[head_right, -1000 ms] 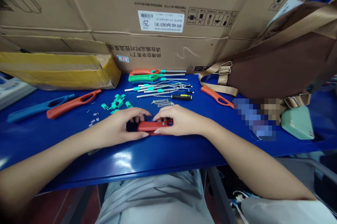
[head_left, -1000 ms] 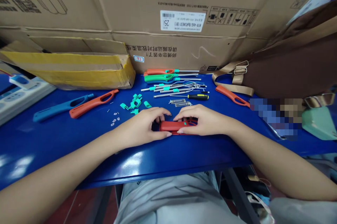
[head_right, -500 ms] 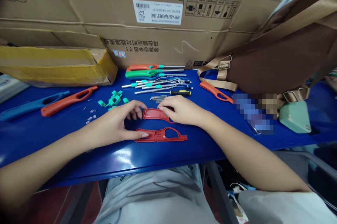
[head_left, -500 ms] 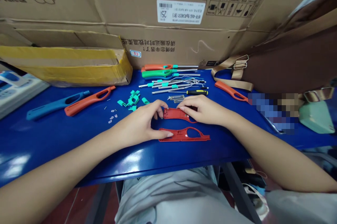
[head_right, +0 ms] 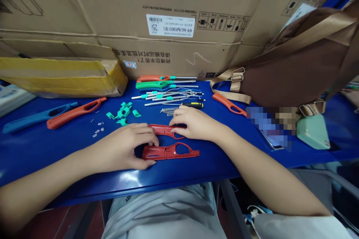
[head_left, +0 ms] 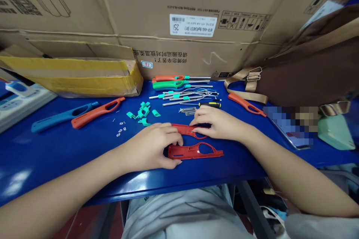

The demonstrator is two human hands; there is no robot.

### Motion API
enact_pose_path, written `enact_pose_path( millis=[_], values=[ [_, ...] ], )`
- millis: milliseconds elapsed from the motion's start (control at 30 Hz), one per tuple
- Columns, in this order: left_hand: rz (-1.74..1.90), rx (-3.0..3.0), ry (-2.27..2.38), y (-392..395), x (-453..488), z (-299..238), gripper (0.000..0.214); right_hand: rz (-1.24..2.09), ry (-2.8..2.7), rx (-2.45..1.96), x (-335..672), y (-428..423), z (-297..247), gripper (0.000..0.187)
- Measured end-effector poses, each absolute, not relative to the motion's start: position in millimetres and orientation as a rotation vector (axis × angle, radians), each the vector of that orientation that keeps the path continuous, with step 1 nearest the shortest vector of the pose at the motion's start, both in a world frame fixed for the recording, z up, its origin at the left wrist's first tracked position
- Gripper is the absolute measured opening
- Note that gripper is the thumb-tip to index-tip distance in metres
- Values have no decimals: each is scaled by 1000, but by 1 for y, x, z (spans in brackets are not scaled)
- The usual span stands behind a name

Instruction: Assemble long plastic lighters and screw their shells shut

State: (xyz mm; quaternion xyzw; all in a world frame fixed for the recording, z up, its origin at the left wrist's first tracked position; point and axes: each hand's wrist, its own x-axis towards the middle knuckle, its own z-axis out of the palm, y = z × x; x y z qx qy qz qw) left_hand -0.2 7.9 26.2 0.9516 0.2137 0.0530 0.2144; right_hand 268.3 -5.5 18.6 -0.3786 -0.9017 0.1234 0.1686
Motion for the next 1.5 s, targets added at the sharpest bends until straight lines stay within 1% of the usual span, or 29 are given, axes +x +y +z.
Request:
enact_pose_path(
  millis=[133, 233, 367, 467, 533, 633, 733, 833, 1000, 1167, 1233, 1367, 1500],
  values=[
    [121, 2649, 621, 5, 0, 29, 25, 343, -2557, -1063, 263, -4, 12, 24],
    [116, 2655, 629, 5, 0, 30, 27, 340, -2537, -1062, 266, -1, 10, 24],
    [143, 2676, 651, 6, -1, 27, 37, 326, -2539, -1062, 270, 0, 11, 25],
    [193, 2682, 680, 7, -2, 28, 44, 229, -2501, -1178, 270, 0, 14, 26],
    [247, 2662, 706, 8, -2, 29, 38, 102, -2429, -1286, 271, 1, 15, 26],
    [330, 2624, 762, 9, -2, 27, 23, -67, -2272, -1425, 278, 9, 13, 24],
    [361, 2603, 808, 12, -2, 21, 15, -131, -2167, -1539, 287, 25, 11, 18],
    [378, 2541, 841, 16, -1, 14, 12, -126, -2190, -1565, 290, 43, 13, 14],
    [416, 2475, 861, 16, 1, 13, 13, -7, -2359, -1548, 282, 69, 23, 13],
    [442, 2480, 876, 11, 0, 16, 11, 110, -2479, -1519, 273, 83, 28, 4],
    [466, 2488, 863, 9, 0, 18, 11, 118, -2485, -1491, 272, 84, 29, 3],
    [493, 2543, 805, 3, -2, 23, 21, 102, -2396, -1408, 276, 81, 37, 5],
    [391, 2601, 806, -2, -3, 27, 29, 90, -2157, -1328, 289, 82, 51, 7]
  ],
)
